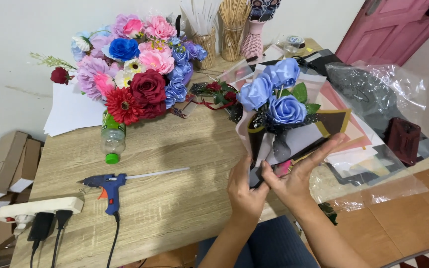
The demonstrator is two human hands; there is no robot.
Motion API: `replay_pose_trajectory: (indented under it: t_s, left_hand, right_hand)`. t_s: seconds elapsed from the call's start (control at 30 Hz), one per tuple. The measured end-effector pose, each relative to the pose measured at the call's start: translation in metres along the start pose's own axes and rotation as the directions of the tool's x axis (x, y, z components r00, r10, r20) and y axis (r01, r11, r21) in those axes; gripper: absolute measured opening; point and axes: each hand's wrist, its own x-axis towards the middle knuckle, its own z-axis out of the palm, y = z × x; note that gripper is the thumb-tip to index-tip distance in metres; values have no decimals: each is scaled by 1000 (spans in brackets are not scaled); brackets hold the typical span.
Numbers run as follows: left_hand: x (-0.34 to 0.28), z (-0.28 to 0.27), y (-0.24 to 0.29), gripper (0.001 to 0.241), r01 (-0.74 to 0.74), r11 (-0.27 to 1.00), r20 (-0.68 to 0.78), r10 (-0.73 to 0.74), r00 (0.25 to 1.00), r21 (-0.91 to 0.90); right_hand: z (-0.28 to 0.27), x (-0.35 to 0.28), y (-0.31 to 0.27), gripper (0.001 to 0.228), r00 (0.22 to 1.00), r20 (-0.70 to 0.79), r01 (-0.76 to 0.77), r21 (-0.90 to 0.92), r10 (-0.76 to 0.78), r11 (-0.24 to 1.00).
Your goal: The person wraps a bouquet of blue artificial flowers with black and white paper. They use a pink tape dispenser to secure the paper around the bouquet and then fold a separate piece of brown paper to create a decorative sleeve.
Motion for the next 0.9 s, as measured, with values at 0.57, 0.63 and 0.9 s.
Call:
replay_pose_trajectory:
  t_s: [0.57, 0.63, 0.9]
  left_hand:
    - [-24, 15, -34, 62, 432, 696, 136, -440, 888, -573]
    - [-29, 19, -39, 60, 454, 607, 162, -473, 866, -653]
    - [-22, 15, -27, 47, 545, 626, 175, -553, 814, -558]
  right_hand:
    - [22, -87, 144, 100, 847, 320, -527, 602, 424, 599]
    - [25, -88, 141, 98, 813, 355, -578, 591, 462, 563]
    - [37, -103, 157, 97, 831, 366, -551, 647, 419, 526]
